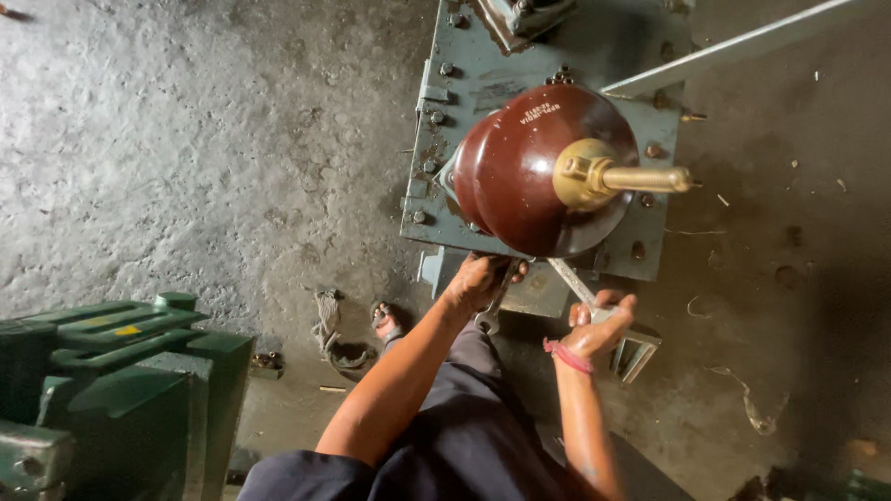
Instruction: The person uses two wrenches to tighten bolts on a large electrical insulator mounted on a metal frame. The person repeatedly repositions the wrenches and applies torque to secure the fasteners.
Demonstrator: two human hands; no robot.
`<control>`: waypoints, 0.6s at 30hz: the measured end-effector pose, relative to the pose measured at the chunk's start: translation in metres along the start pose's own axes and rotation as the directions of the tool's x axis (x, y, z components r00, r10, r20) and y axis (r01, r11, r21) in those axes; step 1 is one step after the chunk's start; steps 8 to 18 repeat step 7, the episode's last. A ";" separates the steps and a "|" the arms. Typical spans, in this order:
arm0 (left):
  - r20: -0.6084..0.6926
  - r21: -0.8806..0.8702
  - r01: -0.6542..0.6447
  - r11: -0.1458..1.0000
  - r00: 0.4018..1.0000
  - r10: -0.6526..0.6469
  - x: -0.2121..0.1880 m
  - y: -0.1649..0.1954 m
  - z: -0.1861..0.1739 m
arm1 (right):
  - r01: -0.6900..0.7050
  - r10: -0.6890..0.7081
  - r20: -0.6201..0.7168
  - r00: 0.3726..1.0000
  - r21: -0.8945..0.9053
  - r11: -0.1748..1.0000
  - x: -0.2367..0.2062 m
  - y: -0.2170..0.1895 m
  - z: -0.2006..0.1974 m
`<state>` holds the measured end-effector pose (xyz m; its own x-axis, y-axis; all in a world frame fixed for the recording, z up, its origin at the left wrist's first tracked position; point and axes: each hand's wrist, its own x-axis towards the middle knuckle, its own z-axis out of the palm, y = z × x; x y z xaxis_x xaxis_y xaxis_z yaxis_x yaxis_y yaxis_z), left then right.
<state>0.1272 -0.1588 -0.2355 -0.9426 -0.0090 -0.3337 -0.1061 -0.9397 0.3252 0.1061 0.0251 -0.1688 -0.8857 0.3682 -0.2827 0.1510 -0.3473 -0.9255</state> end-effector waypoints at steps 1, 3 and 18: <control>-0.012 0.010 0.019 1.000 1.000 -0.019 0.000 0.002 0.000 | -0.004 0.004 -0.003 1.000 -0.043 0.999 0.010 -0.005 0.006; -0.032 0.044 0.065 0.997 0.997 -0.064 0.001 0.012 -0.002 | -0.083 0.094 0.069 0.993 -0.148 0.986 0.058 -0.033 0.033; -0.015 0.110 0.159 0.981 0.987 -0.158 0.006 0.023 -0.009 | -0.182 0.265 0.547 0.794 -0.202 0.962 0.121 -0.049 0.118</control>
